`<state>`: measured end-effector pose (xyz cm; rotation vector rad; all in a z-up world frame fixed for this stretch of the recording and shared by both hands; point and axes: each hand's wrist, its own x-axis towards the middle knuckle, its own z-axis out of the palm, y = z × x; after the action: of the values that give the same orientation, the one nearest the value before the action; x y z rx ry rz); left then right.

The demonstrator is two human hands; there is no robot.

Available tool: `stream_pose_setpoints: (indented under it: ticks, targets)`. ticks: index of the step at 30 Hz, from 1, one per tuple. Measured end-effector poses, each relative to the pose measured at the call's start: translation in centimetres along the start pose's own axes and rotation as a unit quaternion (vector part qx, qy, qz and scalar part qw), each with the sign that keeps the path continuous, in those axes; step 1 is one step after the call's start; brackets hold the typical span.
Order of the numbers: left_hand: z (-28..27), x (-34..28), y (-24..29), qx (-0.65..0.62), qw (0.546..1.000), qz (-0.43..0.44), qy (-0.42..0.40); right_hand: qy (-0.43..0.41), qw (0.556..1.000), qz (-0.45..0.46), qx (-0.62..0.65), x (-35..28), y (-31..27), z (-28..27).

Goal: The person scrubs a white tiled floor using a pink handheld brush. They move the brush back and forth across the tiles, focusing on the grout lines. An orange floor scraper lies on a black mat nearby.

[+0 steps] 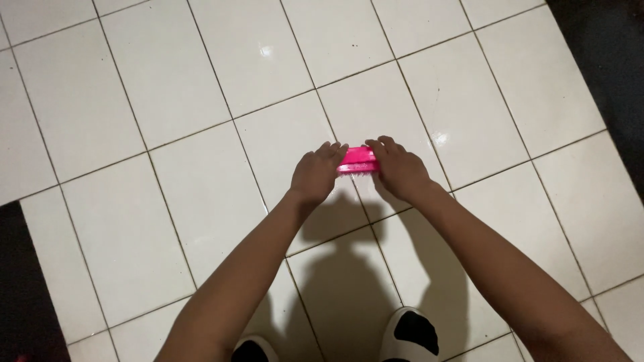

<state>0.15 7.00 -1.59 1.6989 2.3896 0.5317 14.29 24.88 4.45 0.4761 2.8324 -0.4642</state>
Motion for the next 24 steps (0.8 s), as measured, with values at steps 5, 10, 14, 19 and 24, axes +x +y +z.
stream_pose_setpoints:
  ticks: [5, 10, 14, 19, 24]
  targets:
    - [-2.2, -2.6, 2.2, -0.034, 0.999, 0.034, -0.016, -0.010, 1.000, 0.007, 0.027, -3.4, -0.7, 0.7]
    - [-0.4, -3.1, 2.2, 0.010, 0.995, 0.072, 0.071, -0.008, 0.998, 0.004, 0.059, -4.4, -0.1, 0.8]
    - [-0.5, -0.7, 1.7, -0.032, 0.995, 0.077, 0.052, 0.028, 0.999, -0.016, 0.024, -2.7, 2.1, 1.6]
    - [0.4, 3.7, 0.6, -0.052, 0.998, 0.040, 0.019, 0.022, 0.999, 0.010, 0.038, 0.3, 3.8, -0.9]
    - [0.5, 9.0, -0.7, -0.031, 0.999, -0.008, -0.018, 0.058, 0.998, 0.010, 0.026, 4.1, 6.0, -2.3]
